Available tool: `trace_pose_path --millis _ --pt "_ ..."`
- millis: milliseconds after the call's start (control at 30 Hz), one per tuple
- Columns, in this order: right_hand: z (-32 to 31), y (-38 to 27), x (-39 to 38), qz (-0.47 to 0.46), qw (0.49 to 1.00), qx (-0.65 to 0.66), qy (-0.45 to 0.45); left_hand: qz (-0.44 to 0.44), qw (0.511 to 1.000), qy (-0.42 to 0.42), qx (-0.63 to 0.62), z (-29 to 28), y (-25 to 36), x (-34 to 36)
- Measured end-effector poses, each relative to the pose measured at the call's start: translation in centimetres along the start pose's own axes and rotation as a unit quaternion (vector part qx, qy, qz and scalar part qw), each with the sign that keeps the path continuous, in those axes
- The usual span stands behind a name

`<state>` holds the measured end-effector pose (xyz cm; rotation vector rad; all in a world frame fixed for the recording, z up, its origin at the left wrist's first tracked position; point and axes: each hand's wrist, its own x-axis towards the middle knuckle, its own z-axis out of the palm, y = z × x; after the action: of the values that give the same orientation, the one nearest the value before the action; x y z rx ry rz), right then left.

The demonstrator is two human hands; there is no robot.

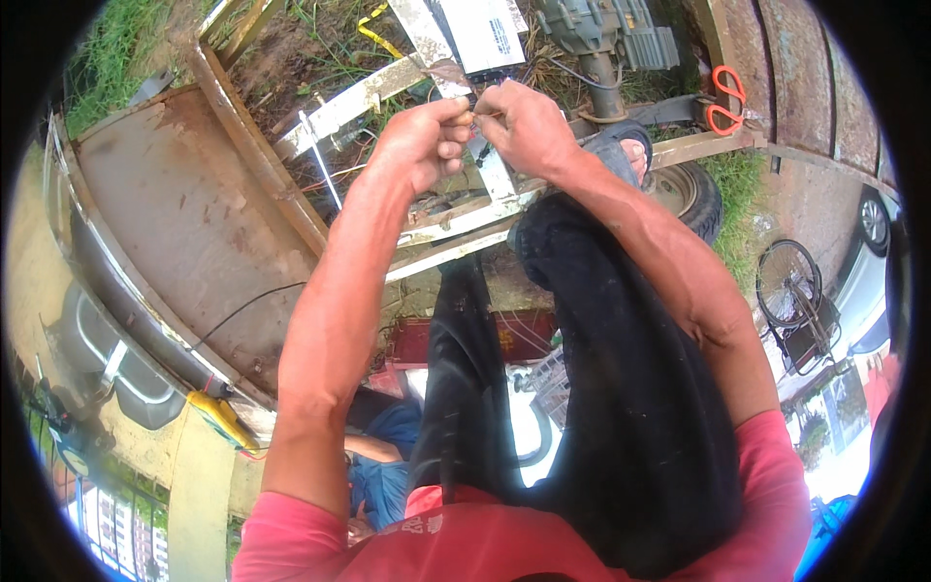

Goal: The person connects and organizes multiple colored wires into a terminal block mounted on a metal frame. They strip wire ends, insert them into terminals, and tighten connections using a screwdriver while seated on the frame.

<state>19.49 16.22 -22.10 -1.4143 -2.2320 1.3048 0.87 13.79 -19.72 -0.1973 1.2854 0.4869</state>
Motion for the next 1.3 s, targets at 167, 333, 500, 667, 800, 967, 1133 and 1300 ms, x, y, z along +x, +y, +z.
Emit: trace_pose_path --millis 167,333,500,667,800,967,1133,1300 --pt "-1.3 0.3 0.2 0.15 0.972 0.161 -0.083 0.283 0.864 0.118 0.4 -0.6 1.4 -1.9" --pt "-2.3 0.4 1.6 0.173 0.938 0.248 -0.169 0.5 0.663 0.053 0.554 -2.4 0.4 0.4" --pt "-2.4 0.7 1.9 0.173 0.941 0.218 -0.191 0.432 0.703 0.021 0.565 -2.0 0.5 0.9" --pt "-1.6 0.2 0.8 0.009 0.989 0.116 -0.093 0.122 0.966 -0.029 0.228 -2.1 0.0 1.9" --pt "-1.2 0.9 0.3 -0.037 0.993 0.097 -0.048 -0.047 0.993 -0.111 0.017 -2.3 -0.1 2.3" --pt "-0.9 1.1 -0.2 0.101 0.964 0.229 -0.088 0.163 0.954 0.075 0.242 -0.7 -1.0 0.9" --pt "-1.7 1.2 1.2 0.156 0.926 0.323 -0.121 0.5 0.746 0.122 0.423 -0.8 -1.6 0.1" --pt "-2.4 0.8 1.7 0.163 0.926 0.304 -0.157 0.52 0.684 0.077 0.506 -1.7 -0.6 0.9"
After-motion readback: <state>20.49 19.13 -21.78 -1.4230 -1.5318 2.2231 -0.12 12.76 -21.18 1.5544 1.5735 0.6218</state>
